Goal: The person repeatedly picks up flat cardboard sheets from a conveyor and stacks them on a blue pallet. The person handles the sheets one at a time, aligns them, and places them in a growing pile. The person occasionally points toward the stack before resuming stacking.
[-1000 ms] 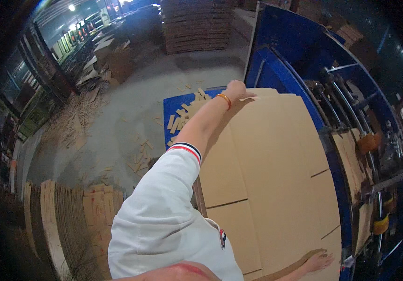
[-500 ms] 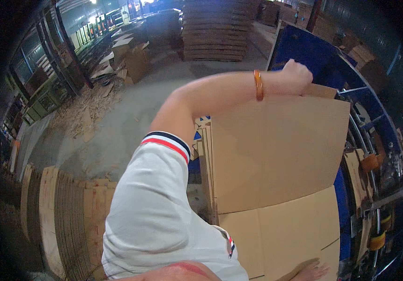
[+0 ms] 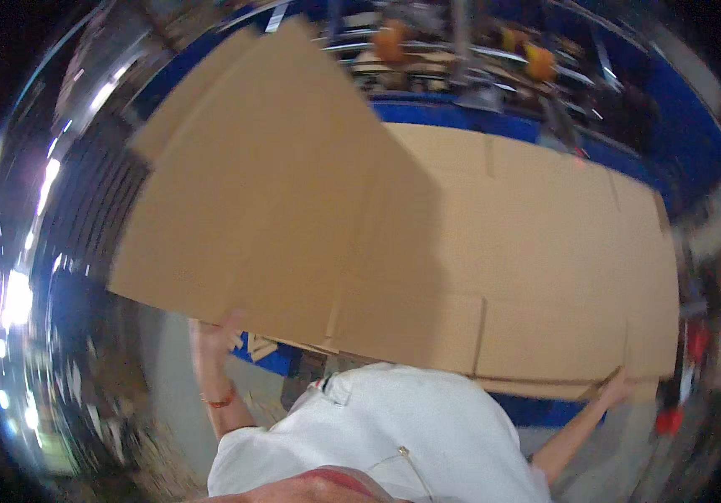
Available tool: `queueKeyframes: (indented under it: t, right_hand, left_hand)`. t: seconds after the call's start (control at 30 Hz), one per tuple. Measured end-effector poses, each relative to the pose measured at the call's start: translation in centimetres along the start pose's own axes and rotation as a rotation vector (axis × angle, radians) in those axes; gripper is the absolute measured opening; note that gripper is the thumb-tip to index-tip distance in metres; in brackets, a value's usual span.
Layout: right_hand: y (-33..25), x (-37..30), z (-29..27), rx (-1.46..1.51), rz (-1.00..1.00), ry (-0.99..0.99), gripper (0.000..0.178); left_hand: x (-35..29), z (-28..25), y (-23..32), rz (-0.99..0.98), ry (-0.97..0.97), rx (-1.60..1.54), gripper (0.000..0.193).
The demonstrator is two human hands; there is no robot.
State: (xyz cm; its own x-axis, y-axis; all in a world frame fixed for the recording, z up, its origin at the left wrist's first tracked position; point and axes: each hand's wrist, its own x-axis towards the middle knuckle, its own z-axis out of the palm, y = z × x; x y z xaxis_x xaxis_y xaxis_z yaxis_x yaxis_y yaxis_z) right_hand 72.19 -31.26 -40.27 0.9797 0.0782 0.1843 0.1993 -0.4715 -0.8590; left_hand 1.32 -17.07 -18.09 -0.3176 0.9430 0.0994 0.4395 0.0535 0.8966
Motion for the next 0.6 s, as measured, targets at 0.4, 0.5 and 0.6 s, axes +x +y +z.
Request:
queueKeyframes:
  t: [0.4,0.5,0.6]
  right_hand:
    - [3.3,-1.7,-4.1,0.852,0.493,0.049,0.019]
    - [-0.9,-3.8,-3.0,0.591,0.442,0.258,0.023]
    - [4.6,-0.9,-4.6,0.707,0.546,0.154,0.026]
  left_hand:
    - [18.7,-4.7,-6.5,0.250,0.098,-0.134,0.027]
    - [18.0,-4.3,-7.3,0.277,0.072,-0.094,0.024]
    - [17.9,-3.8,-8.0,0.295,0.045,-0.062,0.024]
